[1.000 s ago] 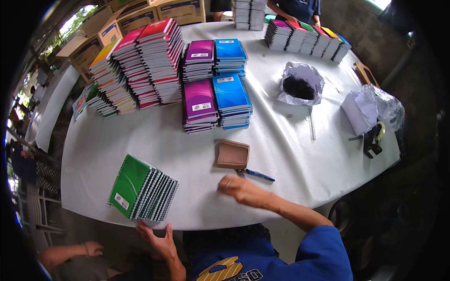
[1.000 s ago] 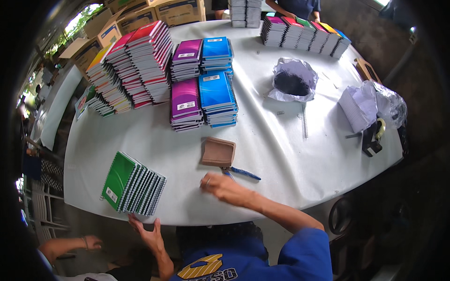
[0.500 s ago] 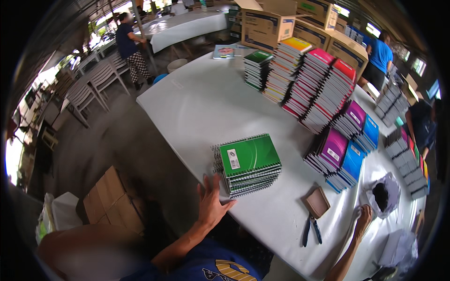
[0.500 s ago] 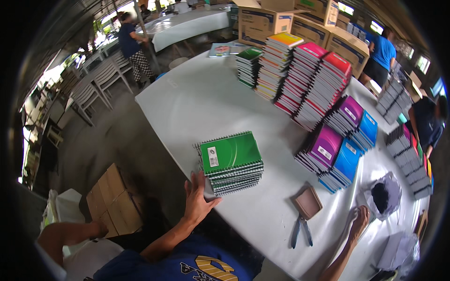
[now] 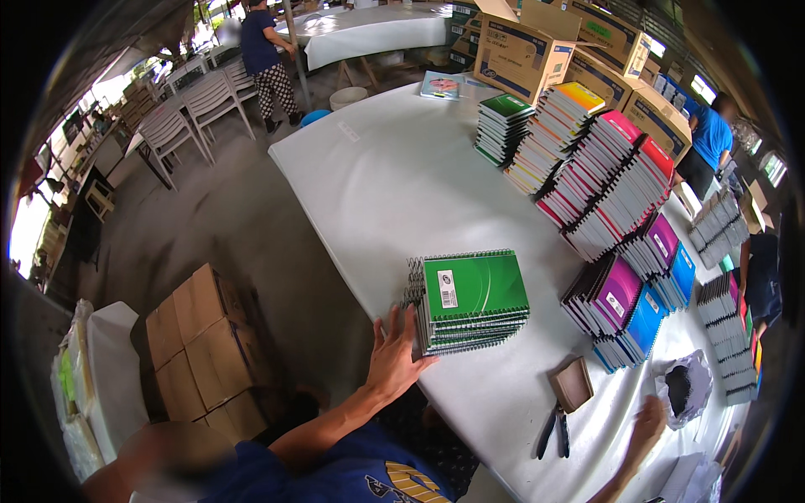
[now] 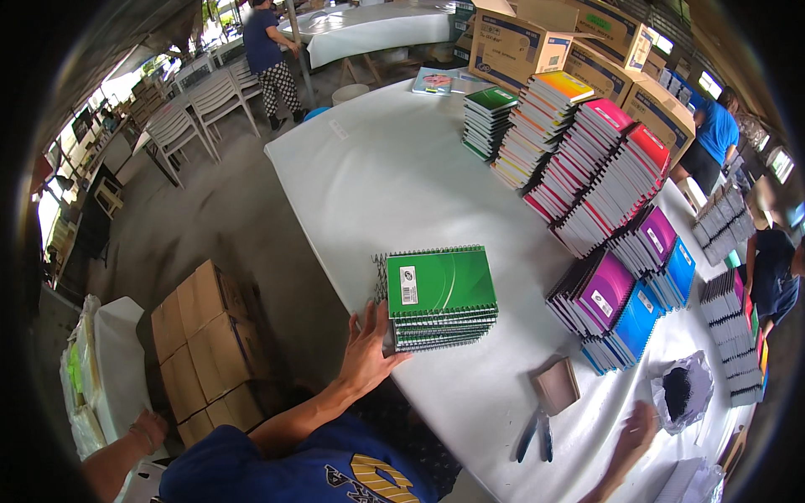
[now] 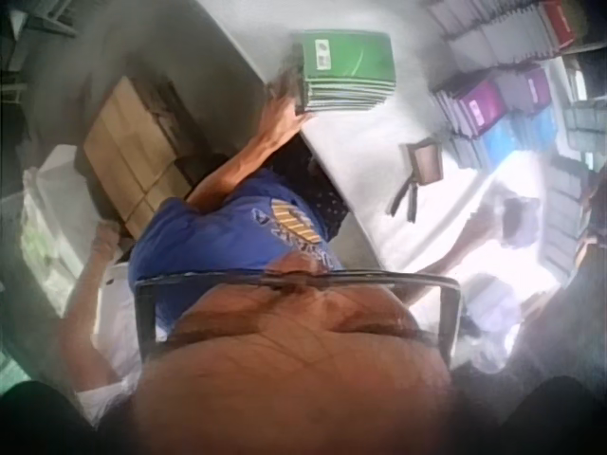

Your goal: The person organizes and packages spiral notebooks at a large table, using pliers to trim and secure the spiral binding on stacks of green notebooks. The person then stacks the finished notebooks together and moves them to the side of the workspace.

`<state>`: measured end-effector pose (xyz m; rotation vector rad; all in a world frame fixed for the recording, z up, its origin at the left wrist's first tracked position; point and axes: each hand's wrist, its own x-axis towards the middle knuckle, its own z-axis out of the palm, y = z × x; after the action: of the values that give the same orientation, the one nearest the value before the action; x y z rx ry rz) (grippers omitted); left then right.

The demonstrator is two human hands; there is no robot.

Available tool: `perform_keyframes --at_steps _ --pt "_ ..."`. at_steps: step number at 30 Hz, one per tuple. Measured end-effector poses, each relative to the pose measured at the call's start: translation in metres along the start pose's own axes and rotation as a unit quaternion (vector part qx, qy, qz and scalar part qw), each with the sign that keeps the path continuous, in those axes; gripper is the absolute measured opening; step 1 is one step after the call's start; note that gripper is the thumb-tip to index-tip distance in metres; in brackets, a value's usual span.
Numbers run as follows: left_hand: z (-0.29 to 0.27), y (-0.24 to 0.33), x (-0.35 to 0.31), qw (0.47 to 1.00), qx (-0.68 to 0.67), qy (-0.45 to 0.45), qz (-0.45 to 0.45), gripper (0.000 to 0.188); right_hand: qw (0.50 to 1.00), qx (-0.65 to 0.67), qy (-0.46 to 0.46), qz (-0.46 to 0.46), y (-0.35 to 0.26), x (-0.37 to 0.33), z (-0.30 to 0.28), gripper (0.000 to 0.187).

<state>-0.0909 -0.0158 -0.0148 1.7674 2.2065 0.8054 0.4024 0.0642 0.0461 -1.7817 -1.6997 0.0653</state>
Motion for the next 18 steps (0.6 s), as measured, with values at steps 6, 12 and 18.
perform_keyframes --at_steps 6,12,18 --pt "-0.002 -0.016 0.018 0.999 -0.040 -0.011 0.021 0.096 0.948 -0.225 -0.222 -0.035 -0.089 -0.123 0.037 0.064" --pt "-0.002 -0.034 0.040 0.999 -0.014 0.006 0.037 0.087 0.968 -0.192 -0.103 -0.122 -0.140 -0.123 0.044 0.051" --pt "0.008 -0.049 0.054 0.998 -0.026 0.025 0.045 0.081 0.942 -0.202 -0.178 -0.199 -0.172 -0.120 0.069 0.036"
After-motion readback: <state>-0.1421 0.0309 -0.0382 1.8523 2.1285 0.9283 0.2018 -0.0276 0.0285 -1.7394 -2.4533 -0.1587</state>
